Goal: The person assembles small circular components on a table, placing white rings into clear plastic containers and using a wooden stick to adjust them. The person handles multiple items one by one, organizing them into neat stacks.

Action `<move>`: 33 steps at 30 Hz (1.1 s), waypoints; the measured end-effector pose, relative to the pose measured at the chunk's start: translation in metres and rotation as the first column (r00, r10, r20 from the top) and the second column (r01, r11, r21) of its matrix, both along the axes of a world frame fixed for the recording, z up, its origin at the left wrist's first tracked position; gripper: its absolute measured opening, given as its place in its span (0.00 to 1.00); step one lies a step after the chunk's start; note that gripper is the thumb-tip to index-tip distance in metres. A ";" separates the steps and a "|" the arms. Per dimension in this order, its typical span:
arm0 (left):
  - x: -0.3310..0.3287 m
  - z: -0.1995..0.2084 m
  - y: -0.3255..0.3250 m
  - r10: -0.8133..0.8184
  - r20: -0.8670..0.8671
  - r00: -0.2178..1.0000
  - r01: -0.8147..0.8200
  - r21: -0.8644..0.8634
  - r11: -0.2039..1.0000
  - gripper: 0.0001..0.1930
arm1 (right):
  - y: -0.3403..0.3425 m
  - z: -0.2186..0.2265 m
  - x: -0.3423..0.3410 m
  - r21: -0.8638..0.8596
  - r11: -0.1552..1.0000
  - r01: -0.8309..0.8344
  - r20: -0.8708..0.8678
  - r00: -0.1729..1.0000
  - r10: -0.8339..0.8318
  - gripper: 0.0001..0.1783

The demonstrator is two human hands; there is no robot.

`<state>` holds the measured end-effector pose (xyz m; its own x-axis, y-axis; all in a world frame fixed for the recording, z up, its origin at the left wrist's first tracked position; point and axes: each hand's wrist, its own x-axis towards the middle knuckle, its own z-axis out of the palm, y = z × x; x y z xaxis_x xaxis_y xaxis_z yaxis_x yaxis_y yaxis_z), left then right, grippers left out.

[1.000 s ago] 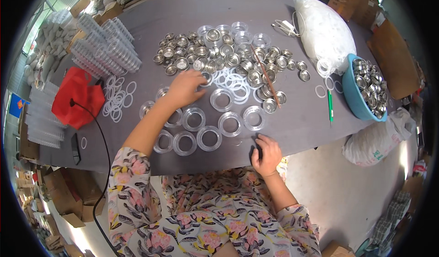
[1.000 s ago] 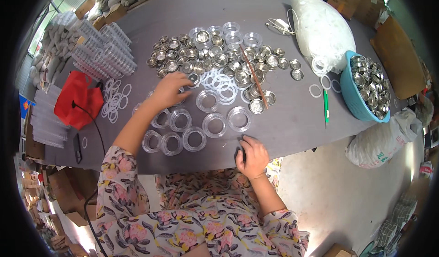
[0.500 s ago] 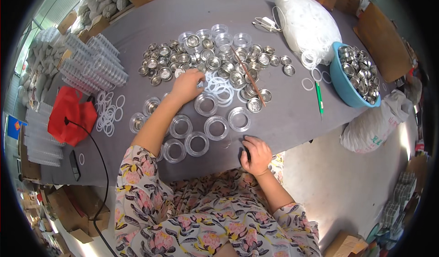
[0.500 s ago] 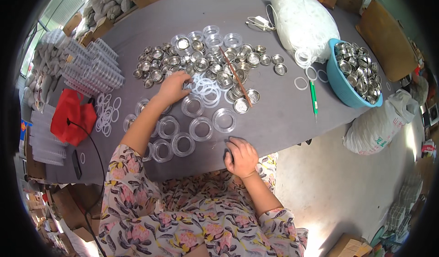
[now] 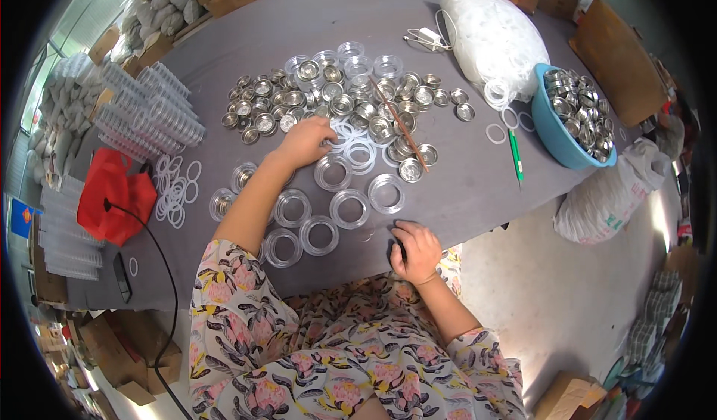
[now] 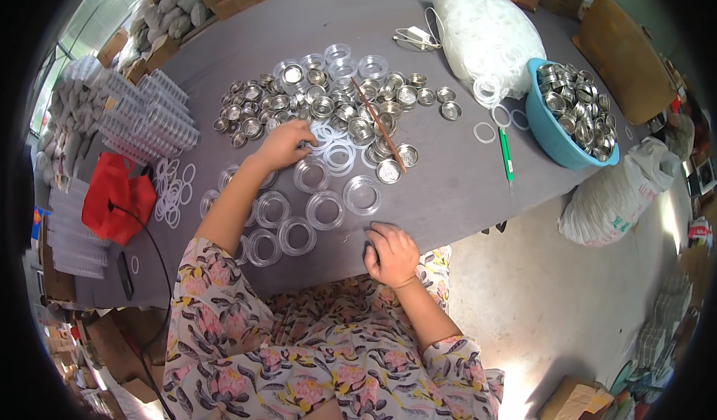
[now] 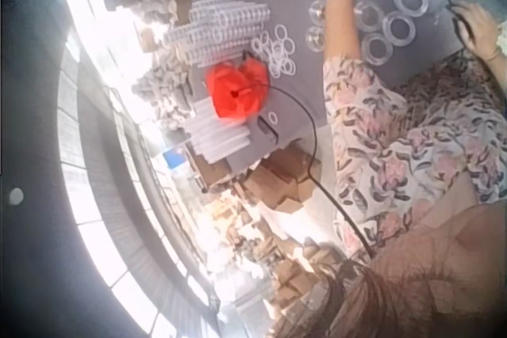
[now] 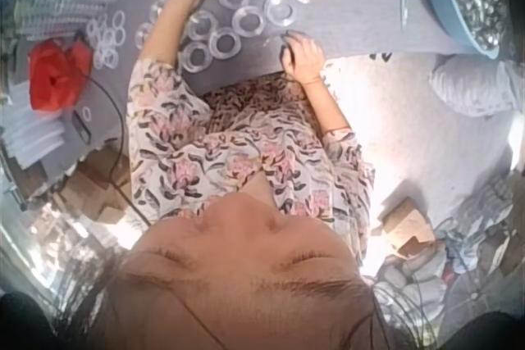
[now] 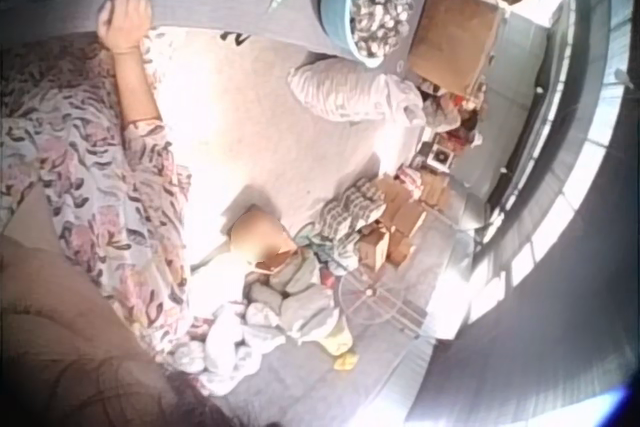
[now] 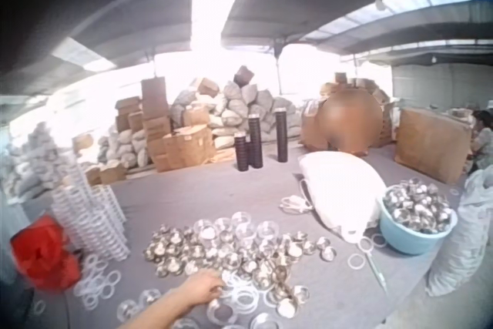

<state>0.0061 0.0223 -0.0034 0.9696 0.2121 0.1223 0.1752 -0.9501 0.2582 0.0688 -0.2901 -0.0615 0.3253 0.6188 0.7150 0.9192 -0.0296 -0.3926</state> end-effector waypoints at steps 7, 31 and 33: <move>-0.015 -0.003 0.003 0.380 -0.076 0.922 -0.369 0.121 0.921 0.21 | 0.000 -0.001 -0.001 -0.006 1.000 0.000 0.009 1.000 0.000 0.10; -0.048 0.000 0.013 0.473 0.130 0.872 -0.471 -0.046 0.881 0.21 | 0.001 -0.002 -0.002 -0.017 1.000 0.001 0.021 1.000 0.000 0.09; -0.047 -0.001 0.020 0.427 0.113 0.897 -0.406 -0.169 0.898 0.17 | 0.001 -0.003 -0.002 -0.018 1.000 0.002 0.021 1.000 -0.002 0.09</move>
<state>-0.0411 0.0422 -0.0043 0.7623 0.6177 0.1934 0.4984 -0.7508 0.4335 0.0671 -0.2893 -0.0643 0.3118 0.6311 0.7102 0.9271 -0.0383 -0.3729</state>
